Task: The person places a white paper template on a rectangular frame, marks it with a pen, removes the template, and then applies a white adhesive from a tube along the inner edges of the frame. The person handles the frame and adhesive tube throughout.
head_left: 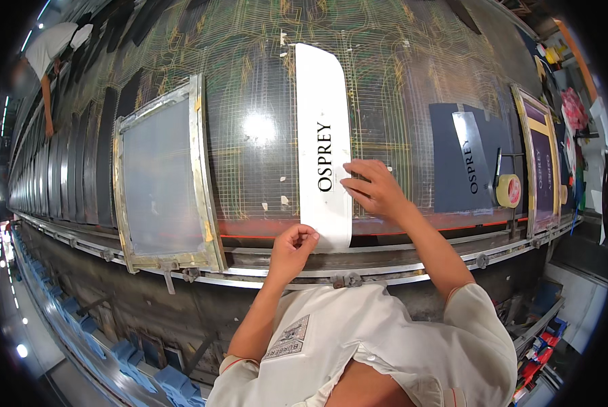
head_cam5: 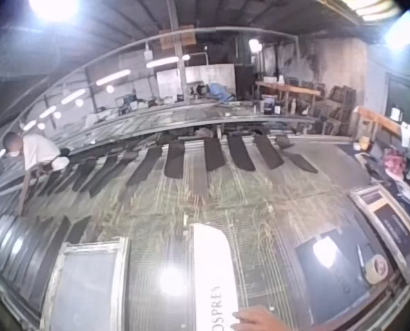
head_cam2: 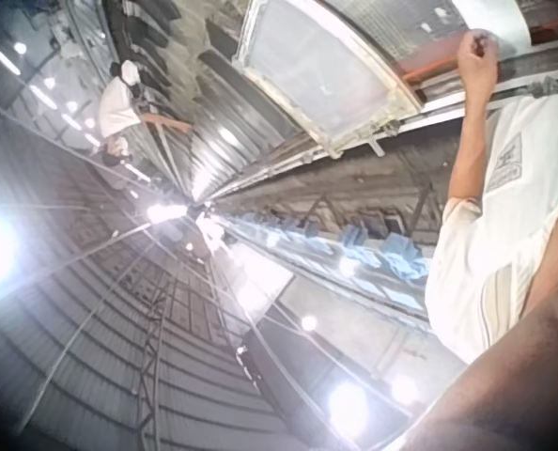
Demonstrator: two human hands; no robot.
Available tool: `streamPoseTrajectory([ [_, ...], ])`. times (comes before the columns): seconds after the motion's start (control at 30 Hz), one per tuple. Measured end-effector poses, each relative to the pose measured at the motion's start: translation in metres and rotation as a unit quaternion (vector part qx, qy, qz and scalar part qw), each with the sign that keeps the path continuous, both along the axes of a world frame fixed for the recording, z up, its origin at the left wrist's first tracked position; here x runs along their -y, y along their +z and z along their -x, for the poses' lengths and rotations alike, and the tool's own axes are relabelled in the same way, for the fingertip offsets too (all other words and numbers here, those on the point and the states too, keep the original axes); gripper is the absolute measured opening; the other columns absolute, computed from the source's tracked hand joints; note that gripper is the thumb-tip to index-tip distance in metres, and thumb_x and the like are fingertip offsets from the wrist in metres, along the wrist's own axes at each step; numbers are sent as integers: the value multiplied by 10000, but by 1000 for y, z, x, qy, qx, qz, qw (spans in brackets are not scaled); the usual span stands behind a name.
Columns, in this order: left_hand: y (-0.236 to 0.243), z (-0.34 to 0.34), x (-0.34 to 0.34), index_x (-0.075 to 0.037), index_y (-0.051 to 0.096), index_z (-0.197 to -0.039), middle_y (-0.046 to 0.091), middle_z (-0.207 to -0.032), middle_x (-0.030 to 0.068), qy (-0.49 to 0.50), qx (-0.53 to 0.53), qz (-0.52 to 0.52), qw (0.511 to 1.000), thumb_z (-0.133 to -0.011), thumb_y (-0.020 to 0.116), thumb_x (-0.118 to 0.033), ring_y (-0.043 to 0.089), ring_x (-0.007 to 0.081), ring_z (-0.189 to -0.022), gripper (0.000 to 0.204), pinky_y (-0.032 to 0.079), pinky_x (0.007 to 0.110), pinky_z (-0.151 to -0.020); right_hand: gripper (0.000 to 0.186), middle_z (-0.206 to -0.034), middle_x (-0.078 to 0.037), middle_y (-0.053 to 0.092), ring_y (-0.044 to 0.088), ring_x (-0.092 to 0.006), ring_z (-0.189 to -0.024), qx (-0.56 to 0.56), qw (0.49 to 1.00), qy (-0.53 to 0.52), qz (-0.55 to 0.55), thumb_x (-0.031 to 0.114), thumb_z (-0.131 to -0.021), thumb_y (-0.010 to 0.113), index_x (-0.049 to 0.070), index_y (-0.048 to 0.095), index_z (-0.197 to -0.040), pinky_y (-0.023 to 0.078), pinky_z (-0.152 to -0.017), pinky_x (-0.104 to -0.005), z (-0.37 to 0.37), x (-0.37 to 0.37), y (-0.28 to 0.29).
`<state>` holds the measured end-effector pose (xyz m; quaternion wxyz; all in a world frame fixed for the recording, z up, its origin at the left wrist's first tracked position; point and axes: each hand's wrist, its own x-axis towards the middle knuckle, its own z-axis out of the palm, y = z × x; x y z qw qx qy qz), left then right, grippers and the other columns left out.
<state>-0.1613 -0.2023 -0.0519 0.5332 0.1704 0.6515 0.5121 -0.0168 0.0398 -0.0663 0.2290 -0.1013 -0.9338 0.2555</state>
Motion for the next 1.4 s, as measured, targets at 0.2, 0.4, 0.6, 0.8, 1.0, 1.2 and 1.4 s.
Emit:
streamPoseTrajectory([
  [0.2,6,-21,-6,-107,653,-1280,605,-732,33,6,-234,23,972,-937,684,-109,529,102,-614,345,455,274,-588,225,-1262,-86,623,572,-292,-1214,11,999,37,-17,183,-822,764,179,746,-1046,426,-1013,-473,-1,-7,-6],
  [0.4,5,-31,-12,-162,602,-1401,521,-674,48,-132,-472,51,870,-910,705,-178,513,188,-572,502,444,329,-551,226,-1289,-86,612,558,-287,-1247,29,999,37,-6,203,-815,766,186,752,-1041,419,-1039,-481,-4,-9,-7],
  [0.6,-5,-33,-11,-175,651,-1345,480,-650,43,-140,-508,46,849,-900,718,-190,509,212,-560,451,443,357,-539,225,-1336,-66,607,544,-274,-1271,36,999,29,-6,214,-812,768,194,753,-1035,418,-1056,-478,-4,-9,-8],
  [0.8,-3,-32,-13,-161,656,-1340,493,-656,40,-148,-509,41,847,-887,728,-153,509,206,-567,459,440,345,-546,217,-1343,-55,610,535,-266,-1287,47,998,28,6,216,-809,774,196,752,-1024,418,-1066,-473,-4,-10,-7],
  [1.0,-5,-30,-14,-149,652,-1346,515,-665,37,-154,-515,33,843,-885,730,-139,513,202,-574,468,441,333,-555,235,-1341,-70,617,550,-274,-1277,41,999,23,10,208,-792,791,190,759,-1024,424,-1060,-476,-4,-10,-11],
  [1.2,-3,-30,-14,-146,653,-1343,515,-666,39,-157,-513,34,844,-879,733,-126,516,201,-576,472,441,332,-556,216,-1365,-55,603,528,-261,-1302,53,998,22,19,211,-813,776,197,757,-1027,411,-1085,-460,-6,-9,-12],
  [1.4,-3,-30,-15,-145,649,-1347,508,-666,46,-153,-511,29,845,-873,735,-121,508,204,-570,483,435,337,-552,236,-1374,-52,596,526,-263,-1303,46,999,23,4,216,-811,778,217,752,-1046,409,-1086,-461,-5,-9,-13],
])
